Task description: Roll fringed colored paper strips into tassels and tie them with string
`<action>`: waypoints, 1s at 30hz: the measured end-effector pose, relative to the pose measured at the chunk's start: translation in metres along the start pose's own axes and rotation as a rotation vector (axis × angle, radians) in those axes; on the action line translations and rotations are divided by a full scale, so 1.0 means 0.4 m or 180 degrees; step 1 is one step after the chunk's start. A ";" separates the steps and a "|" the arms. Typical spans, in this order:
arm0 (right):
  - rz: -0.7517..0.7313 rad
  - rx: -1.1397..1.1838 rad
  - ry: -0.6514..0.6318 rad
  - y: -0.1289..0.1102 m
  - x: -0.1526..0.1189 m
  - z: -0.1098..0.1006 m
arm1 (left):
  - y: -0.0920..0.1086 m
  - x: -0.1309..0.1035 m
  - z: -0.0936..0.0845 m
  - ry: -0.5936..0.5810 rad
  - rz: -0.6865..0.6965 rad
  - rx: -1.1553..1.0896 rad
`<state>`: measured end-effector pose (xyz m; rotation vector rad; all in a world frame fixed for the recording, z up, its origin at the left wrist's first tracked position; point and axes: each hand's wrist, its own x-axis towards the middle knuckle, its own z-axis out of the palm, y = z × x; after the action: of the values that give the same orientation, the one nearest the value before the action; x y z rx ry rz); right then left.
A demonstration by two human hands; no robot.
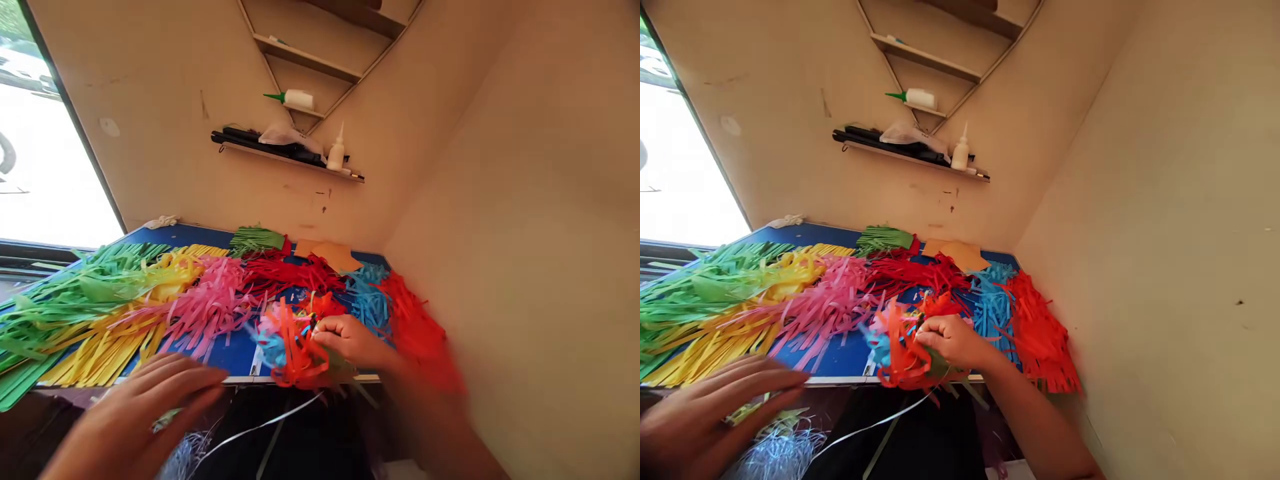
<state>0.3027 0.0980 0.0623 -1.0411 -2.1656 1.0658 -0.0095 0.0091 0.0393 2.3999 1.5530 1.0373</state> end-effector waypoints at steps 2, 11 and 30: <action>-0.0050 0.0030 -0.0006 -0.026 -0.015 0.016 | 0.084 0.086 0.076 -0.0135 0.0555 -0.0121; -0.0245 0.0237 0.0258 -0.026 -0.111 0.011 | 0.030 0.030 0.441 0.0879 0.0007 0.0279; -0.0887 -0.0183 -0.0343 -0.017 -0.228 -0.006 | 0.192 0.285 0.216 -0.2130 0.1374 -0.2845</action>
<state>0.3544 0.0223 0.0600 -0.6919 -2.3553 0.9529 0.1289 0.0913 0.0615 2.0656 0.2507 0.6340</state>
